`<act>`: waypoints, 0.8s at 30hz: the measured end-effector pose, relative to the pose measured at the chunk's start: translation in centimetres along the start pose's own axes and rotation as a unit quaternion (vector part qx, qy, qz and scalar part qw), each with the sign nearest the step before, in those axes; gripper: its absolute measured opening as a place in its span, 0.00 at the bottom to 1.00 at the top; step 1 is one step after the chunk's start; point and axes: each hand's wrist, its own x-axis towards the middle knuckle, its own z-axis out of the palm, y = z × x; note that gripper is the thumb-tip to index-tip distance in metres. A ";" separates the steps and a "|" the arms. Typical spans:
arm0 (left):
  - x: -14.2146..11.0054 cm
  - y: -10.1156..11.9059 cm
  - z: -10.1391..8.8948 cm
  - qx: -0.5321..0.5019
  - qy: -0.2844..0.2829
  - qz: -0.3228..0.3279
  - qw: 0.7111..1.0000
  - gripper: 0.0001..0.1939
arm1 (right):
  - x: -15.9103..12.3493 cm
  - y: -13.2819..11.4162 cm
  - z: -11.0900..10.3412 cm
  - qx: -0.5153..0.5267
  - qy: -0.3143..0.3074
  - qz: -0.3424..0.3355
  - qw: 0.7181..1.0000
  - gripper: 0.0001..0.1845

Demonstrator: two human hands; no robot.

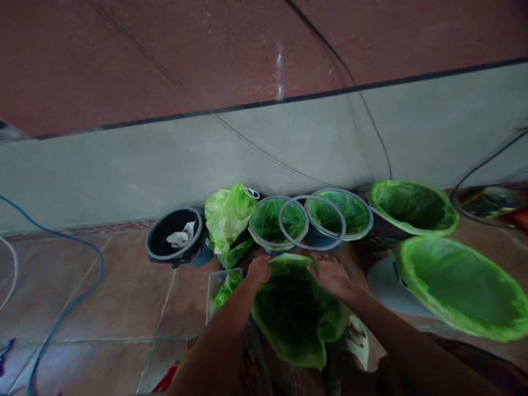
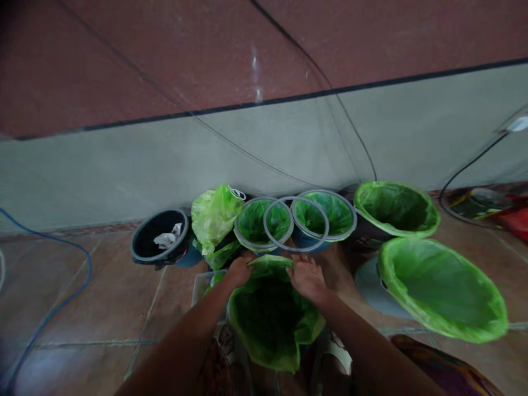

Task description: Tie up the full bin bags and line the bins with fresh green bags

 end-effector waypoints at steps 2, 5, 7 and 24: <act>0.3 0.3 0.0 0.003 -0.003 0.016 1.000 0.17 | 0.9 1.1 1.8 0.009 -0.008 0.022 1.000 0.26; 0.6 0.6 0.1 -0.001 -0.010 0.028 1.000 0.19 | 2.2 2.4 3.2 0.053 -0.025 0.025 0.998 0.24; 0.7 0.9 0.0 -0.003 -0.014 0.034 0.999 0.19 | 3.0 2.8 3.6 0.068 -0.035 0.015 0.997 0.22; 2.2 1.3 0.4 -0.094 -0.015 0.004 0.995 0.17 | 3.6 3.4 3.7 0.313 -0.029 0.013 0.949 0.14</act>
